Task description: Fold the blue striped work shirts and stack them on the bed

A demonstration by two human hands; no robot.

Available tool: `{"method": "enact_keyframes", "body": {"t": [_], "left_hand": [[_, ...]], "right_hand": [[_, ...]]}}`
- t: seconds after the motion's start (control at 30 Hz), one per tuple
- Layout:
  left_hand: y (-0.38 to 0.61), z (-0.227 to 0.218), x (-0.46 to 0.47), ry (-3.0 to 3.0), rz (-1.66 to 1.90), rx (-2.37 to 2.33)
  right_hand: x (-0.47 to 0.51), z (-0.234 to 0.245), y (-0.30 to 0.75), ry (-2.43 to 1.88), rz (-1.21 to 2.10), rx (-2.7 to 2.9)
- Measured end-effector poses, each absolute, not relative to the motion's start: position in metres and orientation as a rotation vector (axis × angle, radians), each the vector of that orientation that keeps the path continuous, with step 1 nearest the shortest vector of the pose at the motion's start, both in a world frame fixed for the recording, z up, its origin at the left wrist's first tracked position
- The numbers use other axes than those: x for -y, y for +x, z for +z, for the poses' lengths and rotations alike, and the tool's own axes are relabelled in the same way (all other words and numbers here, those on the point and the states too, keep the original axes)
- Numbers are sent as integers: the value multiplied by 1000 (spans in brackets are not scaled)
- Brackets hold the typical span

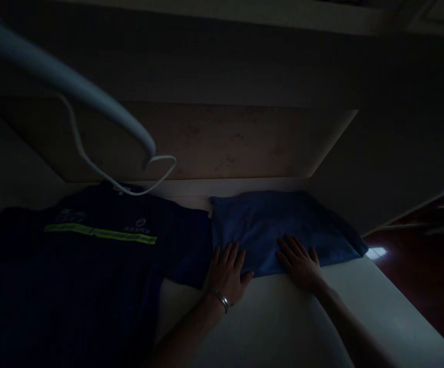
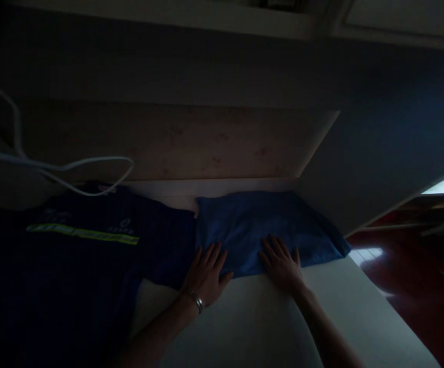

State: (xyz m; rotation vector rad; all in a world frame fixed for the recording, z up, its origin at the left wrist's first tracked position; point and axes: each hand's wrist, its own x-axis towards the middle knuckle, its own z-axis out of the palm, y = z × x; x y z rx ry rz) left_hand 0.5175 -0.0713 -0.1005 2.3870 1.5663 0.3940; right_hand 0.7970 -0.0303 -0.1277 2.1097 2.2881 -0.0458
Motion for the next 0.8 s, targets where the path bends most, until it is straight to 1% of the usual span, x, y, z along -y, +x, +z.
{"method": "enact_keyframes", "body": {"t": [0.13,0.23,0.27,0.3,0.33,0.4,0.47,0.5,0.53,0.57,0.6,0.63,0.73,0.77,0.8], "left_hand": [[500,-89,97,2329,354,-1577],[466,-69,134,2344,323,-1565],[451,-62,149,2360,312,-1578],[435,-56,164,2373,297,-1610],[418,-51,179,2371,277,-1675],[383,-44,206,2301,225,-1900],[351,-45,227,2182,175,-2141],[338,-48,235,2128,150,-2235],[327,-52,243,2093,124,-2302],[318,-56,249,2074,101,-2348],[312,-61,254,2062,84,-2382],[308,-65,259,2051,71,-2410],[305,-70,267,2012,39,-2419],[305,-70,269,1987,18,-2403],[305,-68,270,1958,-14,-2377]], "right_hand": [[33,-119,793,2183,-46,-2288],[46,-108,775,2404,26,-2423],[52,-105,764,2508,-22,-2486],[59,-101,751,2612,-155,-2539],[65,-98,734,2702,-381,-2568],[78,-89,694,2753,-1071,-2520],[84,-80,649,2535,-1790,-2359],[83,-76,626,2380,-2028,-2287],[80,-72,605,2243,-2157,-2245],[72,-69,585,2156,-2170,-2241],[62,-67,567,2118,-2071,-2279],[49,-66,550,2111,-1856,-2351],[3,-65,516,2075,-1056,-2488],[-10,-66,509,2047,-879,-2491],[-21,-67,503,2027,-774,-2485]]}}
